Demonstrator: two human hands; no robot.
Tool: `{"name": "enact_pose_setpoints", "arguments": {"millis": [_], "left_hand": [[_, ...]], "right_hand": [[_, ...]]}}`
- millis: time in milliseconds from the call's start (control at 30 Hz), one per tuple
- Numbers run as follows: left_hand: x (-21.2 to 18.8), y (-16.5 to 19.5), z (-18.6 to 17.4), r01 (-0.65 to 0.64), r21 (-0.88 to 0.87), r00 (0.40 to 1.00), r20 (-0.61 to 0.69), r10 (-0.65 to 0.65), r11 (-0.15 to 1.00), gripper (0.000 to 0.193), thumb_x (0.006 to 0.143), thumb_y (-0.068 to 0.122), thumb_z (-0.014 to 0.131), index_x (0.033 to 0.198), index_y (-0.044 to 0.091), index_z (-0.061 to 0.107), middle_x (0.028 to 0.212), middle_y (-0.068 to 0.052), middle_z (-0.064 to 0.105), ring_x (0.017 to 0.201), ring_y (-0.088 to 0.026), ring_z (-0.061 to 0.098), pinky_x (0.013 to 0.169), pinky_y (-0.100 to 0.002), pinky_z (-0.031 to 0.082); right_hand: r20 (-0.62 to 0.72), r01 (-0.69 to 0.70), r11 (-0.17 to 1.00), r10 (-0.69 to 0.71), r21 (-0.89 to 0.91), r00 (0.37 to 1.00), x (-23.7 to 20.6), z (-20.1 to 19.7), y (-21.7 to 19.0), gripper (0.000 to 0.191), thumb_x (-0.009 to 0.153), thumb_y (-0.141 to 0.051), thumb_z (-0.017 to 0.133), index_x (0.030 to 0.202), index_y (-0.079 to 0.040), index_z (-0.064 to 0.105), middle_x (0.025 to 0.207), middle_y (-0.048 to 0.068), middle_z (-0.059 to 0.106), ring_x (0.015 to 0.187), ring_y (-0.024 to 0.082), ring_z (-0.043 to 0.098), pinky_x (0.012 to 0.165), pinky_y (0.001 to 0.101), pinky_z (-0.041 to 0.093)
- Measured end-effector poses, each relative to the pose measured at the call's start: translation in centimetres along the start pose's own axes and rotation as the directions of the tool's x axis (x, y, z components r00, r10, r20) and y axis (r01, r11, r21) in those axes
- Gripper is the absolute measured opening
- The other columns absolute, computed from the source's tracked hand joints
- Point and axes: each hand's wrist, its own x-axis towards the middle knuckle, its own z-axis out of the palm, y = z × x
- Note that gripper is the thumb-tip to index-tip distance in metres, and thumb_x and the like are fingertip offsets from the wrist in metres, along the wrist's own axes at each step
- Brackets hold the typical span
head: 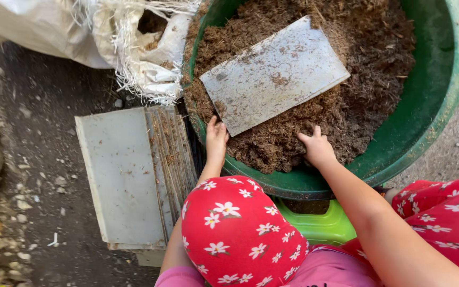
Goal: The person scoops fibrous material from a green tub and spreads it onto rectangular trays using both hands. They repeatedly fill each tray, then place it onto a stack beside them before picking up a new tray to continue the process.
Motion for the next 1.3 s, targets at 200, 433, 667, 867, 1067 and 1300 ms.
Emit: {"name": "enact_pose_setpoints", "arguments": {"millis": [200, 433, 667, 867, 1067, 1300], "left_hand": [[0.5, -0.7, 2.2, 0.253, -0.392, 0.966, 0.146, -0.212, 0.885, 0.052, 0.103, 0.034, 0.059, 0.145, 0.005, 0.048, 0.145, -0.007, 0.055, 0.13, -0.022, 0.056, 0.103, -0.052, 0.051], [0.3, 0.1, 3.8, 0.251, -0.335, 0.967, 0.049, -0.249, 0.908, 0.038, 0.104, 0.032, 0.058, 0.131, 0.007, 0.06, 0.127, -0.008, 0.066, 0.113, -0.021, 0.065, 0.088, -0.043, 0.06], [1.4, -3.8, 3.9, 0.243, -0.322, 0.969, 0.033, -0.246, 0.915, 0.03, 0.105, 0.018, 0.054, 0.132, 0.006, 0.059, 0.117, -0.013, 0.07, 0.102, -0.024, 0.068, 0.081, -0.039, 0.062], [1.4, -5.8, 4.4, 0.171, -0.409, 0.972, -0.077, -0.221, 0.896, 0.041, 0.103, 0.012, 0.059, 0.142, 0.005, 0.047, 0.136, -0.006, 0.062, 0.118, -0.02, 0.065, 0.089, -0.032, 0.062], [0.0, -5.3, 4.1, 0.276, -0.303, 0.955, -0.021, -0.296, 0.912, 0.048, 0.101, 0.015, 0.06, 0.145, -0.003, 0.05, 0.138, -0.014, 0.061, 0.121, -0.021, 0.063, 0.08, -0.036, 0.061], [0.8, -3.8, 4.4, 0.401, -0.228, 0.908, -0.031, -0.418, 0.887, 0.064, 0.1, 0.015, 0.058, 0.156, 0.004, 0.029, 0.155, -0.012, 0.046, 0.133, -0.023, 0.056, 0.086, -0.036, 0.06]], "right_hand": [[-0.101, -0.057, 0.884, 0.117, 0.464, 0.988, -0.5, -5.7, -0.3, 0.09, 0.067, -0.014, 0.093, 0.145, -0.031, 0.051, 0.151, 0.029, 0.039, 0.137, 0.045, 0.047, 0.11, 0.049, 0.047], [-0.166, 0.281, 0.802, -0.227, 0.528, 0.96, -0.7, -16.7, -6.7, 0.093, 0.061, -0.008, 0.088, 0.143, -0.034, 0.053, 0.161, 0.008, 0.041, 0.149, 0.033, 0.041, 0.117, 0.049, 0.041], [-0.377, 0.489, 0.871, -0.44, 0.041, 0.815, 3.0, -14.4, -19.9, 0.082, 0.073, -0.045, 0.089, 0.147, -0.039, 0.054, 0.167, 0.018, 0.013, 0.151, 0.049, 0.015, 0.113, 0.073, 0.021], [-0.489, 0.386, 0.825, -0.558, -0.412, 0.671, 8.2, -6.8, -19.0, 0.048, 0.084, -0.042, 0.08, 0.131, -0.041, 0.07, 0.163, 0.002, 0.042, 0.154, 0.035, 0.026, 0.108, 0.0796, 0.026], [-0.549, 0.157, 0.935, -0.316, -0.318, 0.774, 15.8, -11.8, -7.8, 0.05, 0.09, -0.01, 0.07, 0.137, -0.028, 0.069, 0.16, 0.006, 0.048, 0.149, 0.036, 0.034, 0.11, 0.0683, 0.033], [-0.626, -0.168, 0.986, 0.117, -0.021, 0.771, 20.6, -17.2, -2.4, 0.052, 0.105, -0.018, 0.061, 0.156, -0.028, 0.054, 0.164, 0.011, 0.035, 0.146, 0.041, 0.028, 0.113, 0.0674, 0.026]]}}
